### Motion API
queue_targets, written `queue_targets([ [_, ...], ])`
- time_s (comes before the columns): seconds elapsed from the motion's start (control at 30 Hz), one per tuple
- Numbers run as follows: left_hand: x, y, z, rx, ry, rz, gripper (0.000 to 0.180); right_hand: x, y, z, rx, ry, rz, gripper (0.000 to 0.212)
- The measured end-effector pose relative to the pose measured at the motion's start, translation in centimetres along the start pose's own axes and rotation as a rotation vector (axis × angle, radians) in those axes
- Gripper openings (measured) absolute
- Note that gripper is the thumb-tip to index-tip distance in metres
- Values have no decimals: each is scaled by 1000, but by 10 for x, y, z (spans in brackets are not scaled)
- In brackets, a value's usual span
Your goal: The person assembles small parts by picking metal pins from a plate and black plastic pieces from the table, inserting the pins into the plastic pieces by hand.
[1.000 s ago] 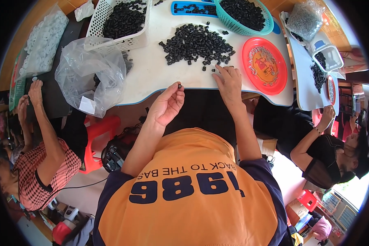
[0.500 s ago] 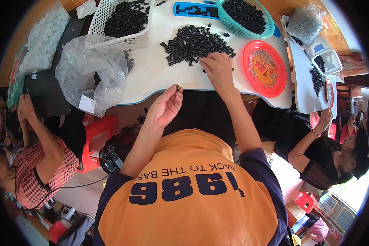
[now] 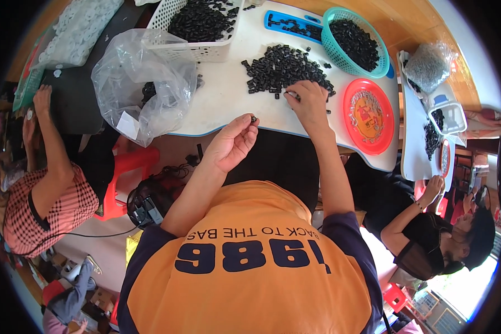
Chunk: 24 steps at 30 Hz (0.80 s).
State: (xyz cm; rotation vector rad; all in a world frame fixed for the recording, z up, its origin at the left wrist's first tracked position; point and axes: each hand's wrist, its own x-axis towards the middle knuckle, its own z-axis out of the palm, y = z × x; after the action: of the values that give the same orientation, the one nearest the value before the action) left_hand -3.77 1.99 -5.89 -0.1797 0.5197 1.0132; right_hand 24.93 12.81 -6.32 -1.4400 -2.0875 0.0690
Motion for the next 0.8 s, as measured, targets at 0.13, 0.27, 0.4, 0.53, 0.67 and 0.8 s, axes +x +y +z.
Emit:
queue_targets([
  [0.13,-9,0,10,55,-55,21,16,-9,-61,-49,673,-166,499,13],
  [0.27,-12,0,26,129,-119,75,14,-9,-116,-73,1225,-105,583,18],
  [0.4,-19,-1,43,196,-106,140,14,-26,-121,-73,1287,-128,584,18],
  [0.53,-24,-2,47,260,-121,249,15,-30,-131,-72,1166,-127,546,15],
  [0.67,-29,-10,52,330,-140,325,16,-30,-133,-74,1118,-88,479,16],
  [0.8,-33,-12,57,335,-137,335,18,-36,-133,-78,1155,-101,533,16],
])
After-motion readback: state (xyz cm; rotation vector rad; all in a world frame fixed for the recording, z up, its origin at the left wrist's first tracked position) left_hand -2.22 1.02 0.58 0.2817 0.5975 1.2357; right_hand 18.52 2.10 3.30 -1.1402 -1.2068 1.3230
